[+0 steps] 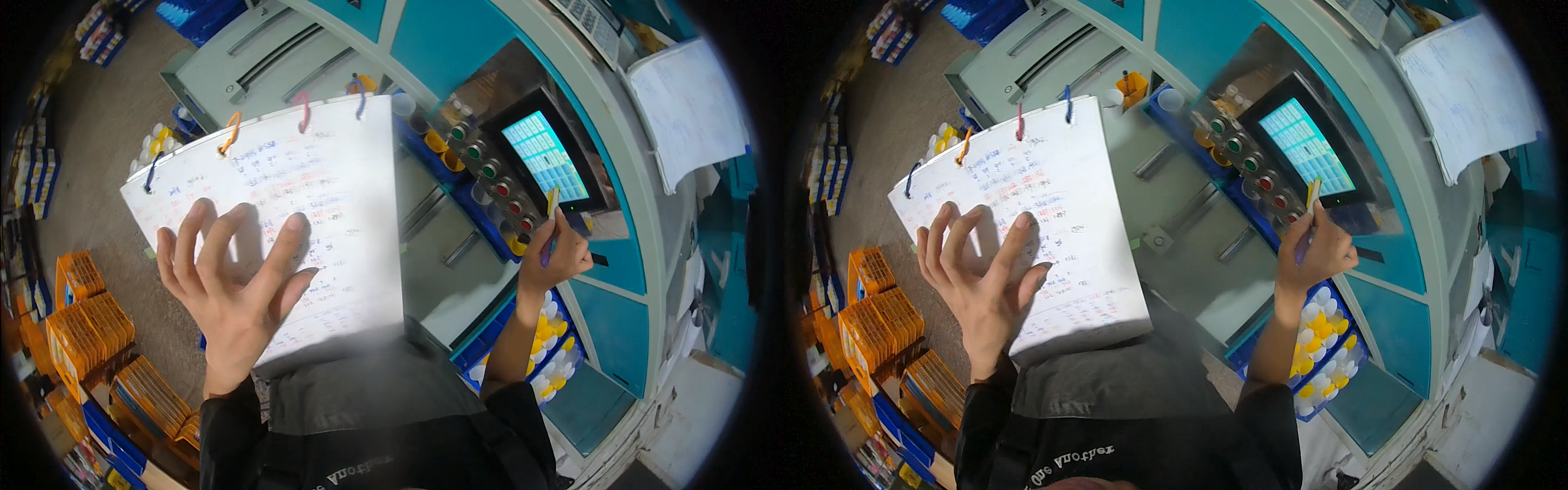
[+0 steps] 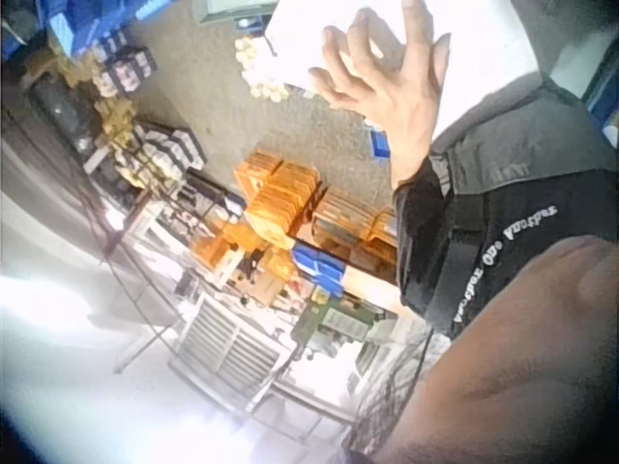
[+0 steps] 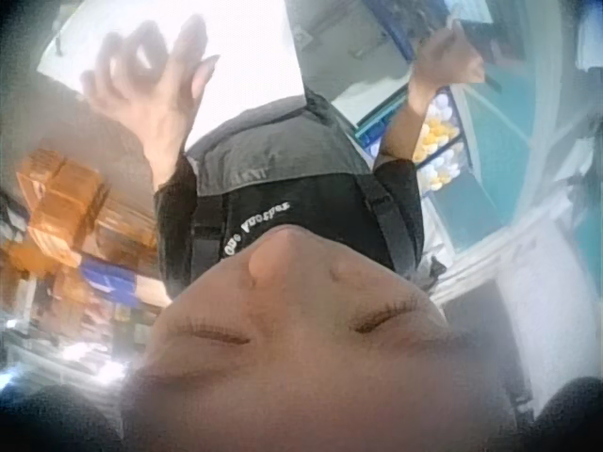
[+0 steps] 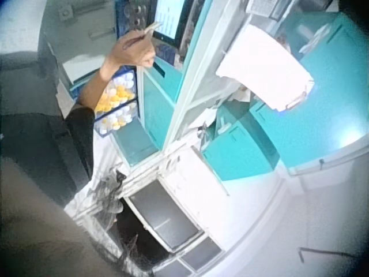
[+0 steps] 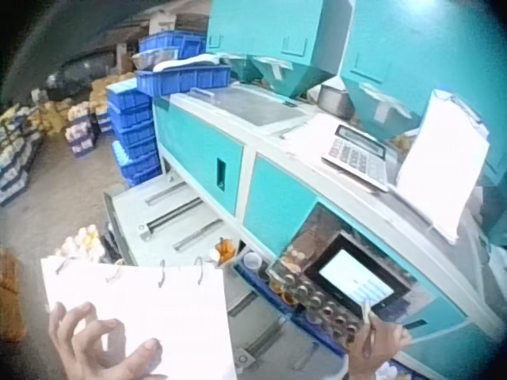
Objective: The person operates a machine's touchscreen interface using a stylus while holding a clipboard with handwritten notes. They repeatedly tap the screen, then move a blue tray of yellow-capped containers from the machine to a nearby table and back.
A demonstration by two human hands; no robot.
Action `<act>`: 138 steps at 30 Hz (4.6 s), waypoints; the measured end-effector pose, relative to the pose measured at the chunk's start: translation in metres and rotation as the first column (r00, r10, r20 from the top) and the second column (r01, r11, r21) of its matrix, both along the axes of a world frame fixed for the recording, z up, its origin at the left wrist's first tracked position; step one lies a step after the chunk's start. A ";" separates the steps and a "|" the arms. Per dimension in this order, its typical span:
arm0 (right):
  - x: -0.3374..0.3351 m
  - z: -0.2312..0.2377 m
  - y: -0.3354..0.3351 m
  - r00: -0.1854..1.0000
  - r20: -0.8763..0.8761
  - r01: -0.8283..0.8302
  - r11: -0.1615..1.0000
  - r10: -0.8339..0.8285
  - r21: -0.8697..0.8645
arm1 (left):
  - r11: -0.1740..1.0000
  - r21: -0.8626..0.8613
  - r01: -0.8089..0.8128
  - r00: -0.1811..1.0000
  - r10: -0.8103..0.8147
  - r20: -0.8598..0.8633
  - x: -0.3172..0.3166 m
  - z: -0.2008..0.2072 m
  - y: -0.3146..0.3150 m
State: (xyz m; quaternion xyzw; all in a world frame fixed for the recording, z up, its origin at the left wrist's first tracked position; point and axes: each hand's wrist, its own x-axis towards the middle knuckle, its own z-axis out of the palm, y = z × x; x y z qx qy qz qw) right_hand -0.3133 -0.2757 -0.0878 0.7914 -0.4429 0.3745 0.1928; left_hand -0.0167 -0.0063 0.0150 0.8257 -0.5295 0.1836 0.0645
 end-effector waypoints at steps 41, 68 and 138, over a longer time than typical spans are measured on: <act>-0.004 -0.004 0.007 0.999 0.021 0.026 0.998 -0.027 0.065 | 0.998 -0.042 0.053 0.994 -0.049 0.103 0.011 -0.010 0.001; 0.022 0.012 -0.007 0.994 0.079 -0.073 0.997 0.074 -0.008 | 0.998 -0.044 0.049 0.995 -0.045 0.085 0.010 -0.007 0.004; 0.041 -0.006 -0.015 0.996 -0.005 -0.094 0.996 0.094 0.010 | 0.999 -0.016 0.041 0.992 -0.039 0.117 0.012 -0.010 0.006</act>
